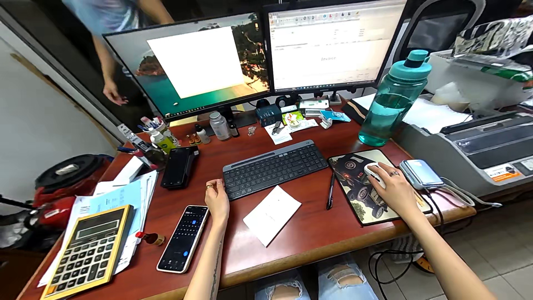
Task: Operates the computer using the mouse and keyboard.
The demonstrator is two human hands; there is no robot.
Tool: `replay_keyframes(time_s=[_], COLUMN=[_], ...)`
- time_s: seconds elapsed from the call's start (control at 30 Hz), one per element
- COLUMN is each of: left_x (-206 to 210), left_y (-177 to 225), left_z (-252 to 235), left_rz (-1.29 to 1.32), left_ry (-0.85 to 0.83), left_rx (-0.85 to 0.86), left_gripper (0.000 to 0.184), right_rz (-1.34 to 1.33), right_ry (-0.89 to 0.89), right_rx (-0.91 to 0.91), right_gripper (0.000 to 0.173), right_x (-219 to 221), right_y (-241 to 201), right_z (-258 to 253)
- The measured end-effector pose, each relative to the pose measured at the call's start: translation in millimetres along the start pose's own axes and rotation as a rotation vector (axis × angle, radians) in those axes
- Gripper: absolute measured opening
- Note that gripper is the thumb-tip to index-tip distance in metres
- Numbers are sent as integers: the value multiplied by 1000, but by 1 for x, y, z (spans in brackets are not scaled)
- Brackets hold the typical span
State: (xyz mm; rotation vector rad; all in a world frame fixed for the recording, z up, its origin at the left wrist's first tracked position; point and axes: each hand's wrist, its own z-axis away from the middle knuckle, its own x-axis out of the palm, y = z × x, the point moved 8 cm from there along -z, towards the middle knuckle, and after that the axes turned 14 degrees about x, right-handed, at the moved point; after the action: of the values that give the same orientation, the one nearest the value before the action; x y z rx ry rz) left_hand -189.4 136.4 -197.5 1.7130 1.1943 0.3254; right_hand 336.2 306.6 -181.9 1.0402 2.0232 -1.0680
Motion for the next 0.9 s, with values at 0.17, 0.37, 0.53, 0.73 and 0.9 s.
replay_keyframes(time_s=[0.17,0.37,0.53,0.73,0.9], left_x=[0,0,0,-1,6], left_y=[-1,0,0,16,35], left_z=[0,0,1,2,9], left_rz=[11,10,12,-155,-353], left_ry=[8,5,8,-45,-131], left_rx=[-1,-3,-11,119,379], left_gripper=[33,33,34,36,32], right_rz=[7,10,7,7,16], right_ry=[-11,-9,-7,-27,101], right_rx=[18,29,32,39,-61], right_gripper=[36,36,35,38,42], right_x=[1,1,0,1,-4], right_y=[0,1,1,1,-30], right_z=[-1,-1,-1,-1,5])
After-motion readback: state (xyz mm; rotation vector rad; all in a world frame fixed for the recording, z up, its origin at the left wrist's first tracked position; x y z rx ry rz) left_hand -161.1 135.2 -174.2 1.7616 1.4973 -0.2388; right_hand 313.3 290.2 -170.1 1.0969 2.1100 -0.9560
